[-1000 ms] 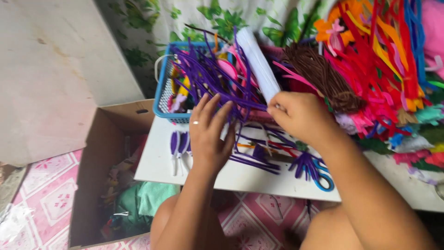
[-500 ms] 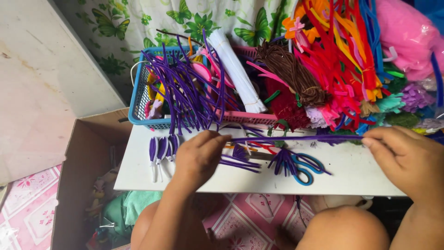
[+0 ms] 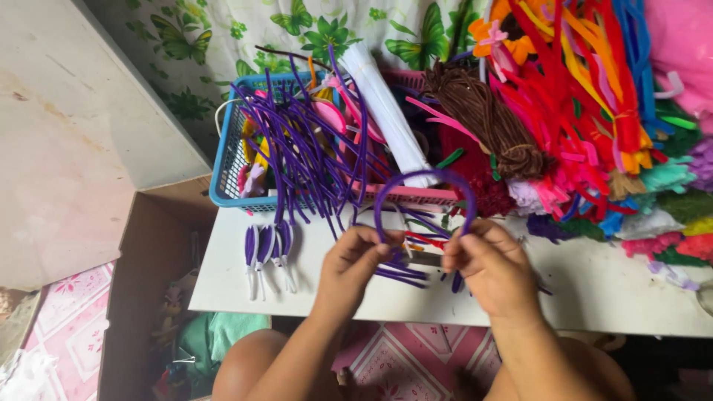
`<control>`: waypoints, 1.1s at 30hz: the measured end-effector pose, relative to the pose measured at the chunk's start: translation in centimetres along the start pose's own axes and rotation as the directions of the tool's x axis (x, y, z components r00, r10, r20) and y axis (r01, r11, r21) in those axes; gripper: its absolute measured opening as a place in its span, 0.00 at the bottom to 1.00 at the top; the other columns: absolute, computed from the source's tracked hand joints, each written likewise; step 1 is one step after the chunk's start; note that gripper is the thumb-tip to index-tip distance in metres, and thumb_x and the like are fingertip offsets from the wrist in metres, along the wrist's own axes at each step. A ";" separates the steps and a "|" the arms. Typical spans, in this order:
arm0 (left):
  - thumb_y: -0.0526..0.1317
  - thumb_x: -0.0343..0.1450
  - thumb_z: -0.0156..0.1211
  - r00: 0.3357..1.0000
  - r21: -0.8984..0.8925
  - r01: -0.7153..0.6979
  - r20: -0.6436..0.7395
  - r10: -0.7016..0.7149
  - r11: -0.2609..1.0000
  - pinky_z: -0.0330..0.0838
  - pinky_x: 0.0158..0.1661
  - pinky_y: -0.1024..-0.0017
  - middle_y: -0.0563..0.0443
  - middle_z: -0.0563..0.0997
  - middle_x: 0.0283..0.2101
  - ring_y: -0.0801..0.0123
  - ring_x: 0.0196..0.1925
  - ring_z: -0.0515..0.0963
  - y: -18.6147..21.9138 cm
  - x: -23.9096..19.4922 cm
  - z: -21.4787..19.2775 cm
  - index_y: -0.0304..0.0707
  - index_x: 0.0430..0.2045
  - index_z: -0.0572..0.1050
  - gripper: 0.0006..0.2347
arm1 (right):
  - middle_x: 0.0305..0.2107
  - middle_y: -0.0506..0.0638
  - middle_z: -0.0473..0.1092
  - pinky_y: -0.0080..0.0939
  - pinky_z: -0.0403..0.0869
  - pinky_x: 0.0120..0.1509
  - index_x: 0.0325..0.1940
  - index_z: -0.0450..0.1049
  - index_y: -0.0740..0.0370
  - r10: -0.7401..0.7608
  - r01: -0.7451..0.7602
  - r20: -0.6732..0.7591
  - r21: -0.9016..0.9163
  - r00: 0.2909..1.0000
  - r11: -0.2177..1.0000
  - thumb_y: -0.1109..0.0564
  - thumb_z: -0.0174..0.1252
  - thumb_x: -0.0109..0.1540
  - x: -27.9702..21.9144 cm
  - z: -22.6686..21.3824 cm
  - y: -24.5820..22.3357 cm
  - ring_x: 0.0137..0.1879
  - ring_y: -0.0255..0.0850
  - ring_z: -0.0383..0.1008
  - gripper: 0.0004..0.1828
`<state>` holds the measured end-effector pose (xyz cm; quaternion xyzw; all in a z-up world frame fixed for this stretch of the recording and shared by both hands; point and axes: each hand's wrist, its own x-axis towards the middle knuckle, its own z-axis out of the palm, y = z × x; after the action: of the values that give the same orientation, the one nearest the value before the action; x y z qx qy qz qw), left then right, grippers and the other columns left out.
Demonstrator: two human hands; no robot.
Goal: The person sits at a low table and assembles small craft items by bundling purple pipe cleaners and securing them with white zip ties. The person repeatedly picks up pipe cleaners, aligns them, wraps a zip tie around the bundle, and tightens it by hand. Completed bundles are placed on the table.
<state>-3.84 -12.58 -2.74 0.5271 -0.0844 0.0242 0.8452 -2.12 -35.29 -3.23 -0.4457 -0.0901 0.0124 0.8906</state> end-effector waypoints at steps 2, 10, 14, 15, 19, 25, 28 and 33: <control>0.29 0.70 0.64 0.999 0.104 -0.051 -0.006 0.052 0.993 0.77 0.45 0.69 0.43 0.84 0.41 0.64 0.45 0.83 -0.2 0.4 0.2 0.36 0.31 0.75 0.03 | 0.34 0.64 0.78 0.46 0.79 0.38 0.45 0.75 0.68 0.008 -0.006 0.023 -0.082 1.000 0.997 0.64 0.56 0.64 0.2 1.4 1.9 0.36 0.50 0.80 0.06; 0.33 0.73 0.61 0.985 0.041 0.025 0.171 -0.032 0.999 0.80 0.36 0.66 0.50 0.79 0.29 0.65 0.32 0.81 0.0 0.2 0.5 0.34 0.31 0.74 0.03 | 0.28 0.62 0.79 0.42 0.76 0.37 0.43 0.76 0.68 0.227 -0.225 -0.034 -0.342 0.973 0.912 0.64 0.56 0.63 -1.0 1.1 3.5 0.30 0.50 0.82 0.07; 0.32 0.73 0.61 0.989 0.115 0.046 0.135 -0.062 0.992 0.81 0.37 0.68 0.46 0.82 0.30 0.65 0.33 0.84 0.2 -0.2 0.8 0.32 0.32 0.75 0.02 | 0.24 0.61 0.78 0.40 0.76 0.34 0.38 0.77 0.70 0.186 -0.192 -0.057 -0.418 0.981 0.888 0.64 0.58 0.62 -1.4 1.1 3.5 0.27 0.46 0.79 0.05; 0.31 0.73 0.60 0.990 0.145 0.047 0.126 -0.066 0.988 0.81 0.37 0.69 0.47 0.82 0.30 0.66 0.34 0.83 0.2 -0.3 0.9 0.31 0.35 0.76 0.02 | 0.23 0.60 0.77 0.39 0.76 0.35 0.36 0.77 0.70 0.165 -0.175 -0.061 -0.449 0.984 0.876 0.64 0.58 0.62 -1.5 1.2 3.4 0.26 0.45 0.78 0.05; 0.35 0.70 0.65 0.993 0.399 -0.053 0.120 0.005 0.915 0.75 0.35 0.77 0.54 0.84 0.30 0.77 0.32 0.81 1.5 -0.8 1.6 0.40 0.33 0.79 0.02 | 0.24 0.55 0.77 0.36 0.76 0.41 0.35 0.77 0.66 0.053 -0.015 0.042 -0.627 0.998 0.779 0.63 0.56 0.62 -2.1 2.4 2.6 0.31 0.39 0.78 0.05; 0.34 0.71 0.66 0.989 0.092 0.050 0.135 -0.063 0.994 0.85 0.38 0.69 0.44 0.83 0.29 0.60 0.33 0.86 0.2 -0.5 0.9 0.30 0.32 0.79 0.05 | 0.27 0.45 0.80 0.32 0.76 0.42 0.38 0.79 0.59 -0.087 0.221 0.205 -0.845 0.975 0.486 0.57 0.56 0.63 -2.7 4.7 0.8 0.34 0.32 0.80 0.07; 0.34 0.70 0.67 0.985 0.030 0.138 0.097 -0.140 0.990 0.80 0.36 0.72 0.48 0.83 0.27 0.68 0.31 0.82 0.7 -0.3 0.7 0.32 0.29 0.80 0.03 | 0.30 0.51 0.83 0.34 0.80 0.46 0.42 0.81 0.63 0.065 0.039 0.109 -0.749 0.992 0.661 0.57 0.58 0.62 -2.6 4.3 0.9 0.37 0.36 0.83 0.09; 0.35 0.71 0.65 0.975 -0.017 0.113 0.196 -0.108 0.993 0.74 0.32 0.76 0.48 0.81 0.25 0.72 0.27 0.77 0.9 0.0 0.5 0.34 0.27 0.79 0.04 | 0.27 0.44 0.79 0.34 0.76 0.44 0.34 0.78 0.58 -0.182 0.459 0.422 -0.812 0.888 0.361 0.57 0.56 0.64 -2.7 5.6 -0.3 0.35 0.35 0.80 0.07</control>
<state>-4.07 -12.65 -1.72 0.5190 -0.1377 -0.0759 0.8402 -5.75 -31.36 -0.10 -0.8156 -0.2843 -0.1544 0.4798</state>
